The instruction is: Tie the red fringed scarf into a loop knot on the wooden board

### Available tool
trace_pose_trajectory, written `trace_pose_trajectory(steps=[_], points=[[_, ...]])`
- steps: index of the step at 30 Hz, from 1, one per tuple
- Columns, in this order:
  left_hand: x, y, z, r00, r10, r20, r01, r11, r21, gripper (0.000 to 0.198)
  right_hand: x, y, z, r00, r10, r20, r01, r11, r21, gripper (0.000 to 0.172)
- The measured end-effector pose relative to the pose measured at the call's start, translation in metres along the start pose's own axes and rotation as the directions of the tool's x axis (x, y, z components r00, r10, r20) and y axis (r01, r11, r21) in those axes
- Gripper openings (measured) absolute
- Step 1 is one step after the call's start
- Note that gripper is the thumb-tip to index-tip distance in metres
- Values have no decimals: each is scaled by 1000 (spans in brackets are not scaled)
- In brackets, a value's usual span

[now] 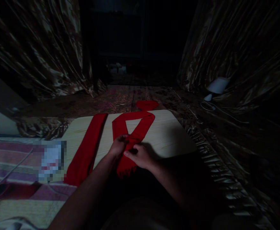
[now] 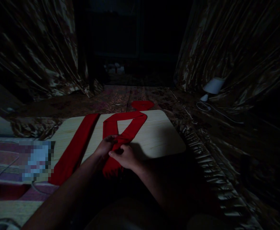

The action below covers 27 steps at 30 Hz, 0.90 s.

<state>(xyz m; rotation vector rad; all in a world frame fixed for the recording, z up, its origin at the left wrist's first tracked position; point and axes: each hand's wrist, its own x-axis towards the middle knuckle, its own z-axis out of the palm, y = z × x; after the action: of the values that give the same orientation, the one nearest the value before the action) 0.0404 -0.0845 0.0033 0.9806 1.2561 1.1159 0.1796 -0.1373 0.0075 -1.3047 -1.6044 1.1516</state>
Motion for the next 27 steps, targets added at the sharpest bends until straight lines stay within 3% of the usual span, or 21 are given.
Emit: trace_pose_trajectory(steps=[4, 7, 8, 10, 13, 15, 17, 20, 23, 27], points=[[-6, 6, -5, 991, 120, -65, -108, 979, 172, 34, 12, 9, -3, 988, 72, -134, -60, 994, 91, 14], [-28, 10, -19, 918, 377, -123, -283, 840, 464, 23, 23, 21, -18, 963, 172, -207, -82, 920, 382, 13], [-40, 11, -24, 893, 446, -66, -335, 754, 566, 22, 26, 25, -23, 952, 210, -220, -87, 881, 464, 16], [-65, 8, -32, 854, 495, 161, -447, 538, 715, 26, 30, 32, -32, 938, 267, -222, -104, 827, 553, 23], [-100, -5, -33, 759, 415, 502, -612, 191, 768, 50, 33, 38, -36, 939, 279, -202, -121, 815, 567, 28], [-113, -19, -28, 733, 339, 590, -636, 32, 771, 79, 33, 40, -35, 943, 272, -190, -122, 818, 562, 28], [-116, -34, -24, 738, 325, 591, -599, -88, 796, 85, 33, 41, -33, 946, 262, -191, -111, 815, 568, 28], [-106, -50, -25, 732, 351, 584, -560, -181, 809, 71, 33, 41, -32, 947, 254, -198, -95, 807, 582, 28], [-96, -55, -29, 710, 366, 602, -577, -188, 795, 64, 32, 42, -34, 946, 256, -199, -94, 803, 588, 29], [-95, -49, -27, 722, 329, 609, -566, -226, 793, 76, 30, 39, -35, 955, 214, -205, -77, 848, 525, 26]])
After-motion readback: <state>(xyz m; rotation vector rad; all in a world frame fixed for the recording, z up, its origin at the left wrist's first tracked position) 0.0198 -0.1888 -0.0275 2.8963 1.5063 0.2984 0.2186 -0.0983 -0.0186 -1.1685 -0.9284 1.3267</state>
